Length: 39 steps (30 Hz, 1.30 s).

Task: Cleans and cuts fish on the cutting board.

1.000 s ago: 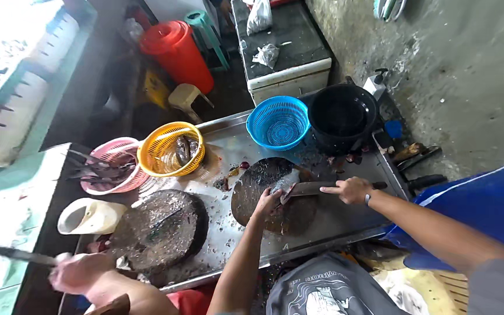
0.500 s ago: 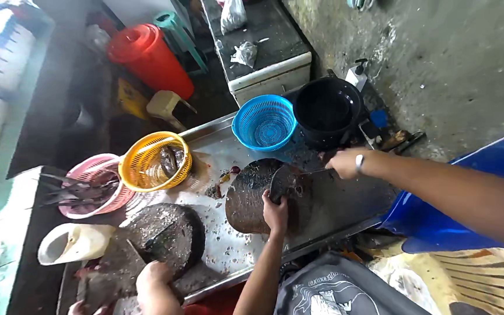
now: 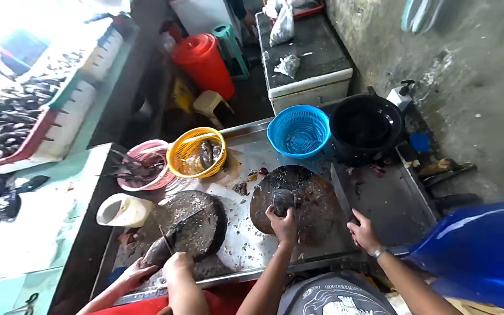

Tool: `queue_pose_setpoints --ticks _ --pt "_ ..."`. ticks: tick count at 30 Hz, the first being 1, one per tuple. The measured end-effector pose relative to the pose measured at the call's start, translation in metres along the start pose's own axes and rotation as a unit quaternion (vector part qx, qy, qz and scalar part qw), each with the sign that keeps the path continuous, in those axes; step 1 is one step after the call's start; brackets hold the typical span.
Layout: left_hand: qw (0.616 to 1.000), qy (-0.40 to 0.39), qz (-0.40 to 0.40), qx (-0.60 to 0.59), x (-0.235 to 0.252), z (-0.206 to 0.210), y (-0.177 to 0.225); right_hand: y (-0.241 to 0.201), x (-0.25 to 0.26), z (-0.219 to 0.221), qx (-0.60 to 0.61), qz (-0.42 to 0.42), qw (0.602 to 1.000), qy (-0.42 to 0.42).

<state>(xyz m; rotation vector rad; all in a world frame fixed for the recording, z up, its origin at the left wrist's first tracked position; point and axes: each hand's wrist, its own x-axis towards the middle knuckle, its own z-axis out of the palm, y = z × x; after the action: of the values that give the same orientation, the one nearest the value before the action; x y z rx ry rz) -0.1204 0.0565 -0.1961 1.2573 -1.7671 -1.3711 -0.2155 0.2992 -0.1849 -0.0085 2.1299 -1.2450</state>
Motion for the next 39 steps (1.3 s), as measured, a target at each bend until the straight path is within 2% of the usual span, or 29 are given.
queue_pose_setpoints --ticks 3,5,10,13,14,17,20,23,26,29,32,34,36,39 --pt "0.999 -0.015 0.0 0.049 0.029 -0.016 0.01 -0.009 -0.011 0.005 0.025 0.009 0.997 -0.073" --pt "0.994 -0.016 -0.017 0.105 0.028 -0.023 -0.002 -0.026 -0.016 0.012 0.043 -0.014 0.993 -0.111" --pt "0.99 0.044 -0.052 0.126 -0.007 -0.023 -0.031 -0.09 -0.018 0.05 0.02 -0.167 0.974 -0.152" --pt "0.988 0.068 -0.066 0.124 -0.017 -0.015 -0.03 -0.092 -0.003 0.091 -0.028 -0.241 0.962 -0.126" --pt "0.988 0.074 -0.07 0.12 -0.019 -0.013 -0.028 -0.083 0.004 0.105 -0.07 -0.245 0.959 -0.121" --pt "0.987 0.086 -0.083 0.103 -0.024 -0.01 -0.025 -0.056 0.02 0.127 -0.197 -0.15 0.949 -0.193" --pt "0.99 0.099 -0.091 0.052 -0.026 -0.015 -0.026 -0.046 0.015 0.122 -0.183 -0.14 0.956 -0.179" --pt "0.988 0.12 -0.083 -0.043 -0.025 -0.026 -0.031 -0.032 -0.002 0.098 -0.169 -0.148 0.962 -0.153" --pt "0.981 0.151 -0.055 -0.112 0.006 -0.035 -0.009 -0.005 -0.022 0.064 -0.242 -0.189 0.946 -0.102" --pt "0.966 0.183 -0.022 -0.181 0.073 -0.046 0.035 0.033 -0.045 0.03 -0.372 -0.199 0.904 -0.068" --pt "0.953 0.136 -0.009 -0.271 0.158 -0.058 0.068 0.081 -0.059 0.005 -0.463 -0.244 0.851 -0.039" --pt "0.945 0.103 -0.028 -0.31 0.181 -0.065 0.085 0.101 -0.06 0.002 -0.486 -0.299 0.821 -0.028" --pt "0.946 0.086 -0.051 -0.308 0.173 -0.061 0.082 0.078 -0.044 0.014 -0.497 -0.303 0.812 -0.047" --pt "0.954 0.052 -0.081 -0.285 0.134 -0.039 0.047 -0.012 0.007 0.048 -0.469 -0.202 0.855 -0.09"
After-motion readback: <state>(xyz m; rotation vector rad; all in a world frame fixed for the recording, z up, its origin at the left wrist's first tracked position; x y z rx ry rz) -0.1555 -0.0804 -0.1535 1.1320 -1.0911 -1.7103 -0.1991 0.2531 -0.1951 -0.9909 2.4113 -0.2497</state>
